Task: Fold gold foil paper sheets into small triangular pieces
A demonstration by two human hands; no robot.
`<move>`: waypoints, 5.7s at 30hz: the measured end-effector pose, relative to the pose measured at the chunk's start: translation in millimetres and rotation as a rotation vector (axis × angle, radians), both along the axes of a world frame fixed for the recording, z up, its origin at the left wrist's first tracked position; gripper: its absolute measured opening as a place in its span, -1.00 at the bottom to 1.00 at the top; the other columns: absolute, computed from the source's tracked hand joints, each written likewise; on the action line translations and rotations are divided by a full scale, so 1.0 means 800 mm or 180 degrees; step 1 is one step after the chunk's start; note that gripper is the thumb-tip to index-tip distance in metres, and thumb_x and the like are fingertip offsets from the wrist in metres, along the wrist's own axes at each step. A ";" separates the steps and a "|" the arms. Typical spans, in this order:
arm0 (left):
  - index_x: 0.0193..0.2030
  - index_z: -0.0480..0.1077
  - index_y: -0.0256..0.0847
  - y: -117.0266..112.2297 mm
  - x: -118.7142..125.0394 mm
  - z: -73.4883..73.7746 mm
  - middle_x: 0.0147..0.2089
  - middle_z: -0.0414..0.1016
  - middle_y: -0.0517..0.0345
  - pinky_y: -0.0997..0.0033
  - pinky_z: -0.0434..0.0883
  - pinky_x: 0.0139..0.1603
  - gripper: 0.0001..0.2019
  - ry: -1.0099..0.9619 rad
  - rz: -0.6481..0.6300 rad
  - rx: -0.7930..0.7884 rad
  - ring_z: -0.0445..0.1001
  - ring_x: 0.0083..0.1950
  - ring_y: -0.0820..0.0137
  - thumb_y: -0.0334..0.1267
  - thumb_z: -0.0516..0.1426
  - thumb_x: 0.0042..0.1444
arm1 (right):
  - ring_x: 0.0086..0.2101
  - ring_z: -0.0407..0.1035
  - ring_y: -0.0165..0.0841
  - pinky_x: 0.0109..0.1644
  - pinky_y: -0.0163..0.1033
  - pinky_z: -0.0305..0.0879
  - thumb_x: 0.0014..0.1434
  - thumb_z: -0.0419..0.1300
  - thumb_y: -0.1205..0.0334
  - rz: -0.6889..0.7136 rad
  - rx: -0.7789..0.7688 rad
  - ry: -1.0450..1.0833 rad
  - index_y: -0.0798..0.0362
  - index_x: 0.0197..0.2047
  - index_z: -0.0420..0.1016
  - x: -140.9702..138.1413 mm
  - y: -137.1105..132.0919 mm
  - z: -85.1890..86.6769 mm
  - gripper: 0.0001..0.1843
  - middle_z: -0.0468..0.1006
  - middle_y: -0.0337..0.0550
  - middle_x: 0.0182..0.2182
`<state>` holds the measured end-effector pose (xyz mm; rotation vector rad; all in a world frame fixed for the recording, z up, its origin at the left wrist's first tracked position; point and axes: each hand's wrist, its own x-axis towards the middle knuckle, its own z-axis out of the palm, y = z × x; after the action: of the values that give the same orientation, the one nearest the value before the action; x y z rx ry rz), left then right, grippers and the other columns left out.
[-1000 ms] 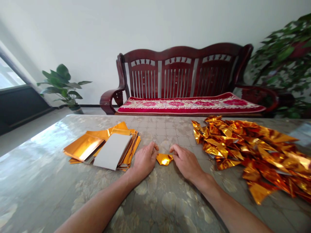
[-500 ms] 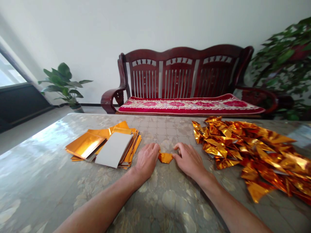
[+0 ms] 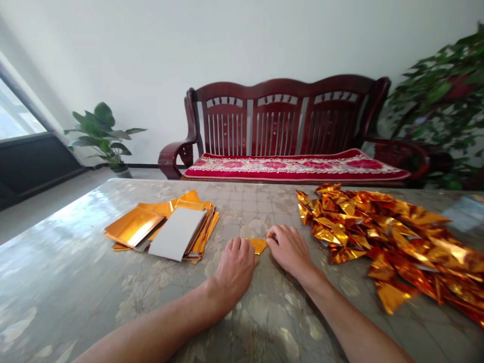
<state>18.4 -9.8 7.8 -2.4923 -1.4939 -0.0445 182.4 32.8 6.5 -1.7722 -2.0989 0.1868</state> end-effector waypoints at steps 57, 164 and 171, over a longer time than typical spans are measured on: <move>0.28 0.24 -0.03 -0.016 0.001 0.010 -0.07 0.43 -0.06 -0.22 -0.04 0.30 -0.51 -0.0133 -0.0072 0.0222 0.35 0.07 0.08 0.04 0.03 0.25 | -0.22 0.33 -0.33 -0.18 -0.26 0.10 0.17 0.16 0.25 0.0352 -0.0219 0.0156 -0.04 -0.34 0.48 0.013 0.012 0.005 -0.92 0.53 -0.23 -0.28; 0.28 0.27 -0.03 -0.014 0.012 0.009 -0.09 0.44 -0.05 -0.29 -0.17 0.34 -0.42 -0.0271 0.0145 0.0164 0.38 0.04 0.07 0.15 0.08 0.19 | -0.06 0.30 -0.24 0.04 -0.19 0.15 0.16 0.10 0.37 0.0181 -0.0125 0.0139 0.02 -0.12 0.45 0.005 0.016 -0.005 -0.78 0.45 -0.10 -0.11; 0.25 0.30 -0.03 -0.013 0.014 0.011 -0.10 0.44 -0.04 -0.29 -0.18 0.35 -0.41 -0.0256 0.0160 0.0169 0.40 0.00 0.07 0.20 0.07 0.16 | -0.07 0.31 -0.23 0.03 -0.18 0.14 0.19 0.13 0.29 0.0182 -0.0092 0.0125 0.00 -0.11 0.44 0.004 0.014 -0.006 -0.82 0.47 -0.13 -0.11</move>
<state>29.6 -19.9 16.9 -2.4369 -1.5650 -0.1754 185.4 43.9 1.6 -1.7118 -2.1308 0.2669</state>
